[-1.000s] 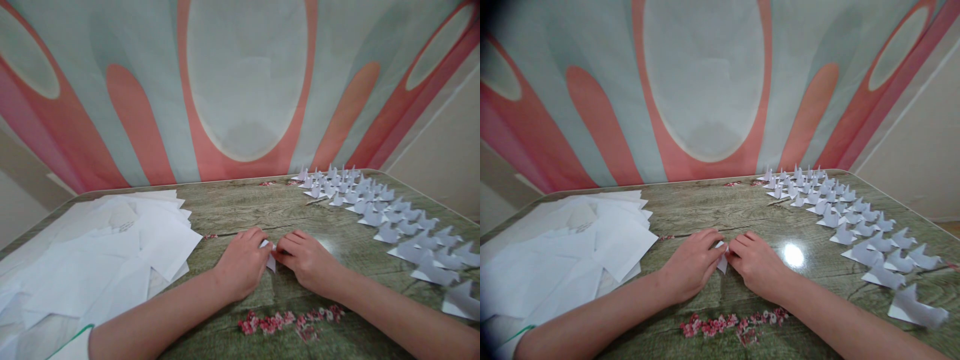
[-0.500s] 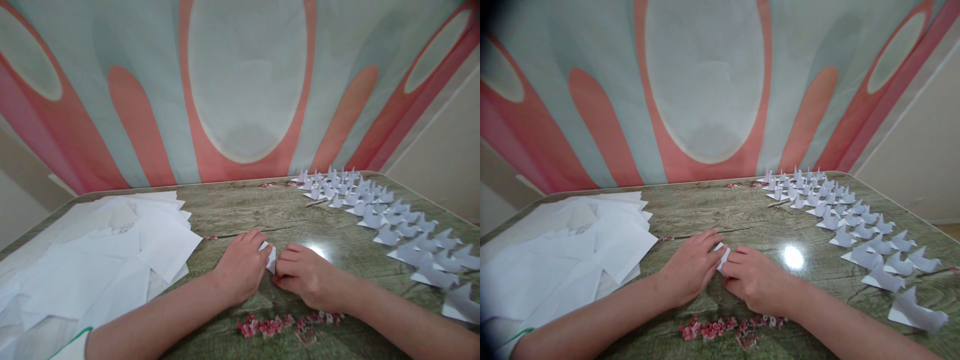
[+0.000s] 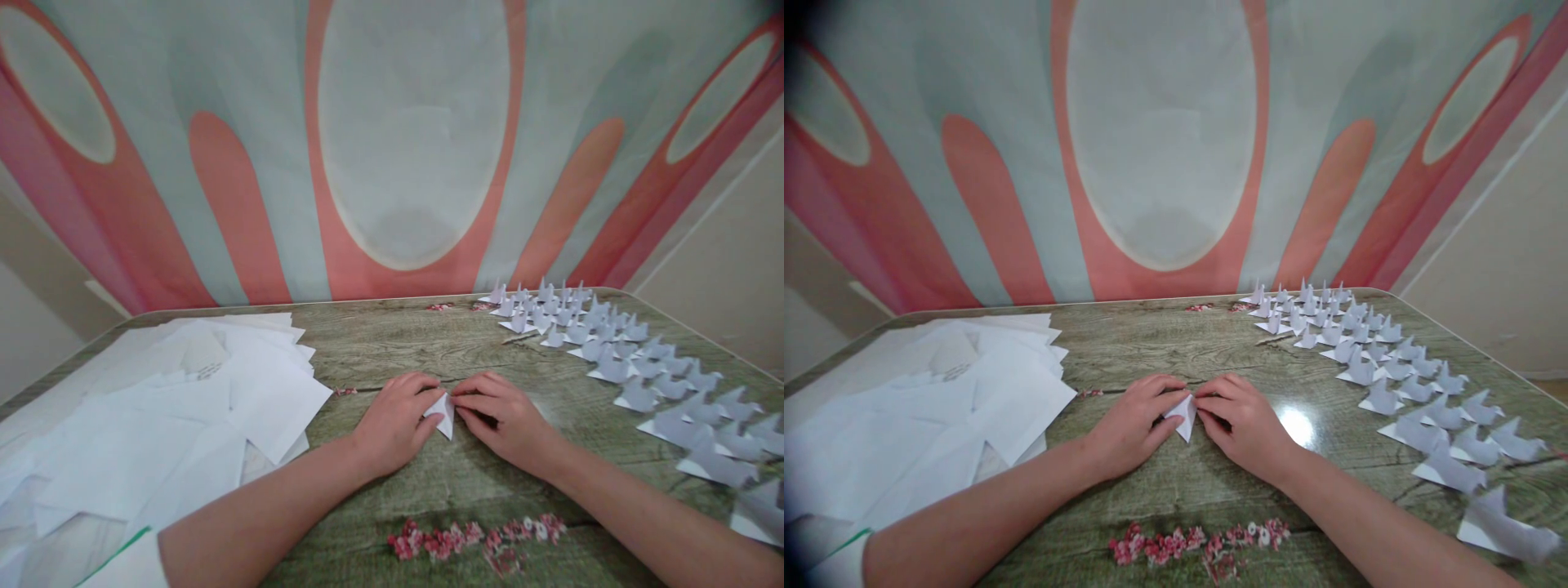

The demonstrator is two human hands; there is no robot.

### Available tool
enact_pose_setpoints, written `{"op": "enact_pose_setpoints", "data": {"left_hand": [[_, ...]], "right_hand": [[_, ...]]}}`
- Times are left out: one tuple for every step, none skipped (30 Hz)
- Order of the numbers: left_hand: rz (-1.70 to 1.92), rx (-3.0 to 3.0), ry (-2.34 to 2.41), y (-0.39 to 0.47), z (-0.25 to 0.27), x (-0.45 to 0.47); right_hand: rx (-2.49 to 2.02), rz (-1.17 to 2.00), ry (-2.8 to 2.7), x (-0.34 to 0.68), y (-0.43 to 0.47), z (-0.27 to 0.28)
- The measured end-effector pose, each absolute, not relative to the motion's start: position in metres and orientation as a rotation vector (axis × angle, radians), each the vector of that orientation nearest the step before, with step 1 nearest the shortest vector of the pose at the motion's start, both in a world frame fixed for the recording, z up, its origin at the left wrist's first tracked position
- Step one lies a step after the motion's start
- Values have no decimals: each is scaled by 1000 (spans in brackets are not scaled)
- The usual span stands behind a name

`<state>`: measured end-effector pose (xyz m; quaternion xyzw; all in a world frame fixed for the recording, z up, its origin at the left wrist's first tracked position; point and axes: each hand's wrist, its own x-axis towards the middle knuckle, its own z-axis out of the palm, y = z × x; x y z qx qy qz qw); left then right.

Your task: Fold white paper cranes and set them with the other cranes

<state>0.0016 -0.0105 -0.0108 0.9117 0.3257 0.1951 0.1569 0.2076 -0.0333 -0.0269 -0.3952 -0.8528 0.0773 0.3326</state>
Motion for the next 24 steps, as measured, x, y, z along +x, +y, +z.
{"op": "enact_pose_setpoints", "data": {"left_hand": [[570,2588,934,-11,-10,2],[584,2564,938,-11,-9,2],[601,2538,944,-11,-8,3],[618,2510,951,-11,-7,3],[635,2483,959,-12,-6,3],[649,2458,967,-12,-5,3],[660,2438,972,-13,-4,3],[660,2424,973,-14,-3,3],[656,2415,970,-15,-1,3],[648,2413,963,-16,0,3],[638,2417,954,-17,2,3],[629,2422,945,-18,3,3],[624,2427,939,-19,4,3],[622,2427,938,-19,4,3],[623,2424,941,-20,4,4],[626,2416,944,-20,3,4],[631,2403,946,-19,2,4],[639,2389,946,-19,1,4],[647,2374,942,-18,-1,4],[655,2358,937,-17,-2,3],[662,2343,932,-16,-4,3],[669,2328,930,-15,-5,3],[677,2312,929,-15,-6,3],[686,2298,930,-14,-6,3]], "right_hand": [[-1032,203,-2246,207,-33,-28],[-1035,201,-2257,207,-33,-29],[-1041,199,-2262,207,-33,-30],[-1052,198,-2262,207,-32,-30],[-1063,197,-2258,207,-32,-30],[-1074,198,-2255,207,-32,-30],[-1081,200,-2252,207,-32,-30],[-1088,204,-2252,207,-33,-30],[-1092,208,-2252,207,-33,-29],[-1094,209,-2251,207,-33,-29],[-1093,207,-2251,207,-33,-29],[-1092,202,-2250,206,-34,-29],[-1088,196,-2249,206,-34,-29],[-1086,194,-2249,206,-34,-29],[-1084,194,-2250,206,-34,-28],[-1085,199,-2251,206,-34,-28],[-1086,206,-2252,206,-35,-28],[-1088,213,-2251,206,-35,-27],[-1090,221,-2250,206,-35,-27],[-1094,227,-2249,205,-35,-27],[-1099,229,-2249,205,-35,-27],[-1105,227,-2248,205,-35,-27],[-1112,220,-2245,205,-34,-27],[-1121,210,-2238,204,-34,-28]]}}
